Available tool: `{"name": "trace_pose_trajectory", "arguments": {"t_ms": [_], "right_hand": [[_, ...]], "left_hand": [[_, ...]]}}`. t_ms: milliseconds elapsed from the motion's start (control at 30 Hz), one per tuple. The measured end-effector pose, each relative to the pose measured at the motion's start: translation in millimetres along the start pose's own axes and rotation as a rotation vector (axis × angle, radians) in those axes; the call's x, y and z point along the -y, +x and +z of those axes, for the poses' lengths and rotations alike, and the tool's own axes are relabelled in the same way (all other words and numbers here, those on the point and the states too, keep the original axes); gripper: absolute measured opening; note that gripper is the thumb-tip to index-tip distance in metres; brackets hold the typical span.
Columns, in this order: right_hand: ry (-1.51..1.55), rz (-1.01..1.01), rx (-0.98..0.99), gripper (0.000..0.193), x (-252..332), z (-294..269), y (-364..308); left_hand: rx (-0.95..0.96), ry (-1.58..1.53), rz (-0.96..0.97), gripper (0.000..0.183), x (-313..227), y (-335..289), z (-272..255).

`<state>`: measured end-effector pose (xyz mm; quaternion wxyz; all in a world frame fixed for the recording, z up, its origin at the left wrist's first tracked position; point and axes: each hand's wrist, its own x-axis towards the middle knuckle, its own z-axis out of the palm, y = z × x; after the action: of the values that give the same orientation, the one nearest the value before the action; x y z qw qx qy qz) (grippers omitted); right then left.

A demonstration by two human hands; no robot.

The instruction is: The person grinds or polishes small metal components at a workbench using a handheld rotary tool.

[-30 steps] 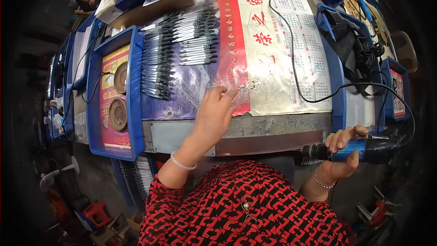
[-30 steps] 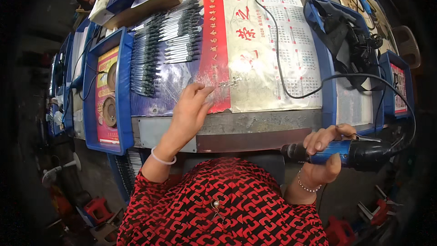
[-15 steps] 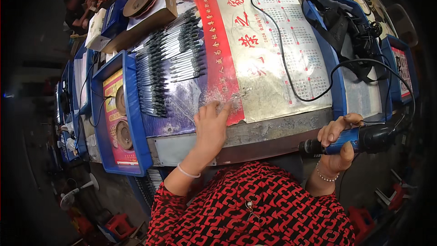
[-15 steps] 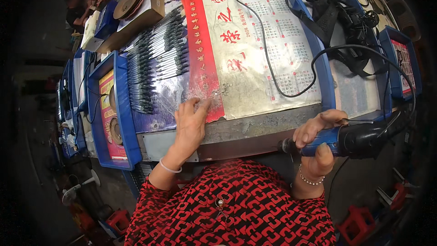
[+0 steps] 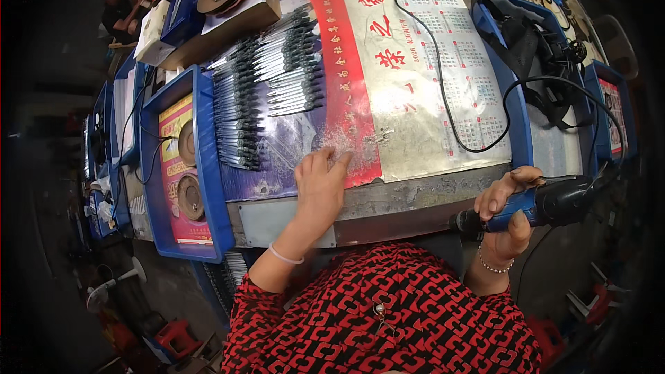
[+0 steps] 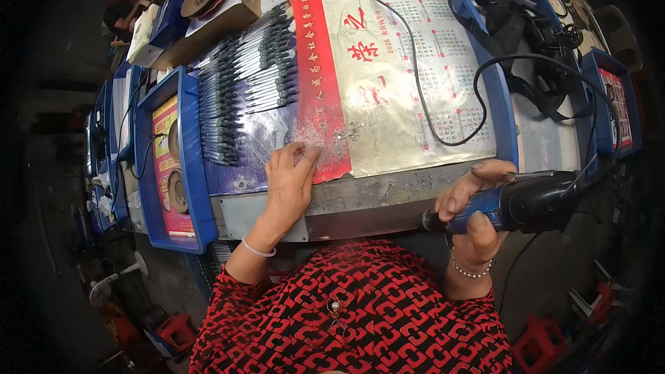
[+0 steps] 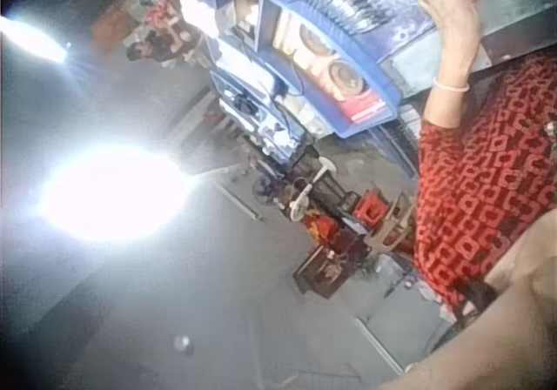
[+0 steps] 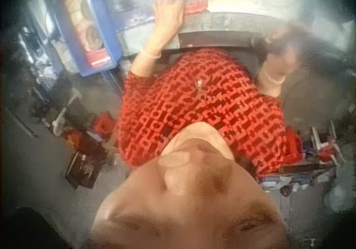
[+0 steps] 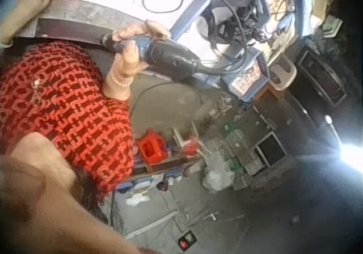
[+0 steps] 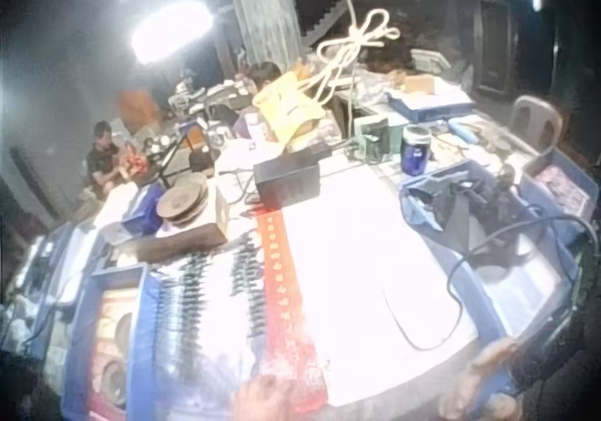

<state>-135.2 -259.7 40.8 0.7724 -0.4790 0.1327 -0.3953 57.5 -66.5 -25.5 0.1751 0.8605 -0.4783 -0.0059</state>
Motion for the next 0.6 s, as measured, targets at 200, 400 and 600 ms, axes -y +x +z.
{"name": "trace_pose_trajectory", "arguments": {"t_ms": [200, 400, 600], "right_hand": [[-0.006, 0.031, 0.003, 0.052, -1.6, 11.1, 1.4], [-0.023, 0.064, 0.018, 0.053, -9.2, 14.9, -3.5], [-0.049, 0.068, 0.059, 0.052, -7.7, 13.1, -1.3]], "left_hand": [[-0.059, -0.052, -0.017, 0.034, 2.8, -10.4, -4.3], [0.000, -0.057, 0.028, 0.035, -4.1, -11.8, 6.2], [-0.026, -0.082, 0.022, 0.034, -10.8, -11.2, 2.7]]}}
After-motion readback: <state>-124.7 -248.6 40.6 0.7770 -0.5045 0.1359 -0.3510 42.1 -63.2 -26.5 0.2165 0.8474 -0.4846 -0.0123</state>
